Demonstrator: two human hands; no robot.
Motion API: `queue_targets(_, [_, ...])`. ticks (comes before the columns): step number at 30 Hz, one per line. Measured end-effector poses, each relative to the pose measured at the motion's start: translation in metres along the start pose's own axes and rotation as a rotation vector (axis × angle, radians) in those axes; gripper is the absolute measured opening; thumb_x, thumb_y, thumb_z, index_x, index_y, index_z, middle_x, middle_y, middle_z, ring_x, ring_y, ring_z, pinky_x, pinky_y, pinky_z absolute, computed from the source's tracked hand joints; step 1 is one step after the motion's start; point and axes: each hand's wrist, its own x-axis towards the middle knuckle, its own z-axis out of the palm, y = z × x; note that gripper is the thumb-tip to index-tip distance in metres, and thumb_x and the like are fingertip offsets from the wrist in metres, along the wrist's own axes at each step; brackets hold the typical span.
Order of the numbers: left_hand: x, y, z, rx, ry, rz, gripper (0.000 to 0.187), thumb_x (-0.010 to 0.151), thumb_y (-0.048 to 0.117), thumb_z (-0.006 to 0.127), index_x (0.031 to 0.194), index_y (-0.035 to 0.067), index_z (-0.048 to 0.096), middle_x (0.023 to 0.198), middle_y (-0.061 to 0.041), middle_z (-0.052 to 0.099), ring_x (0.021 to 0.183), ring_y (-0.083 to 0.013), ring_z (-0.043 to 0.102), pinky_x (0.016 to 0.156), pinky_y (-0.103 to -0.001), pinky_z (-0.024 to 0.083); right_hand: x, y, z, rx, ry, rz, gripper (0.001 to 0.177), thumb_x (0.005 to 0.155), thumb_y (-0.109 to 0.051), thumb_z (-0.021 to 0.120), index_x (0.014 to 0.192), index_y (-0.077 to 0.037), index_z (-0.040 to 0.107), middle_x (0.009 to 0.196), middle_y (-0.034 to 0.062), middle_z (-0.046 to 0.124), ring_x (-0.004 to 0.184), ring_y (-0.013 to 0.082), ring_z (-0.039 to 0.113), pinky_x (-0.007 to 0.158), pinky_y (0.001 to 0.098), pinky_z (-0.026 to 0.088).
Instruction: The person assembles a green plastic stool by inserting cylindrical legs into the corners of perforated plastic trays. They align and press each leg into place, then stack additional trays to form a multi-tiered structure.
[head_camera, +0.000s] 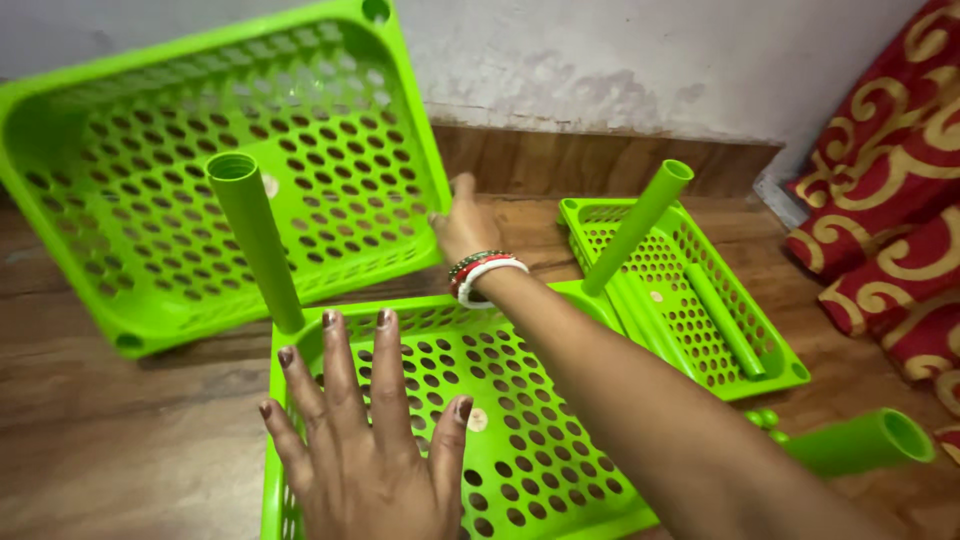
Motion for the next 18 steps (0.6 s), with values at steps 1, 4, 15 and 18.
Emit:
queue_targets(1, [0.001, 0.002, -0.003, -0.012, 0.005, 0.009, 0.085, 0.085, 0.056, 0.060, 0.156, 0.019, 0.030, 0.163, -0.021, 0.024, 0.149, -0.0511, 0.016, 0.114, -0.074, 0.010, -0.005, -0.005, -0.013, -0.002, 0.071, -0.056, 0.046, 0.091, -0.022, 0.069, 0.128, -0.010, 0.044, 0.098, 0.0271, 0.073, 0.092, 0.0470, 0.070, 0.081, 0.0561, 0.053])
queue_targets(4, [0.003, 0.009, -0.012, -0.027, 0.023, 0.035, 0.085, 0.086, 0.056, 0.060, 0.157, 0.020, 0.030, 0.164, -0.021, 0.023, 0.150, -0.0507, 0.016, 0.115, -0.074, 0.010, -0.015, -0.012, -0.057, -0.004, 0.191, -0.078, 0.044, 0.091, -0.024, 0.068, 0.125, -0.010, 0.044, 0.097, 0.0260, 0.073, 0.090, 0.0473, 0.070, 0.077, 0.0568, 0.052])
queue_targets(15, [0.012, 0.041, -0.081, -0.039, 0.190, 0.119, 0.096, 0.080, 0.056, 0.066, 0.158, 0.014, 0.028, 0.164, -0.026, 0.024, 0.151, -0.0541, 0.015, 0.115, -0.077, 0.013, -0.076, -0.022, -0.266, 0.128, 0.325, -0.076, 0.043, 0.089, -0.026, 0.069, 0.122, -0.005, 0.050, 0.106, 0.0222, 0.075, 0.095, 0.0364, 0.075, 0.081, 0.0458, 0.057])
queue_targets(18, [0.023, 0.054, -0.116, -0.051, 0.238, 0.069, 0.097, 0.085, 0.051, 0.067, 0.163, 0.013, 0.023, 0.168, -0.027, 0.022, 0.155, -0.0536, 0.013, 0.120, -0.075, 0.013, -0.096, -0.022, -0.315, 0.063, 0.359, -0.136, 0.044, 0.091, -0.025, 0.069, 0.126, -0.004, 0.052, 0.110, 0.0223, 0.074, 0.101, 0.0354, 0.074, 0.086, 0.0439, 0.055])
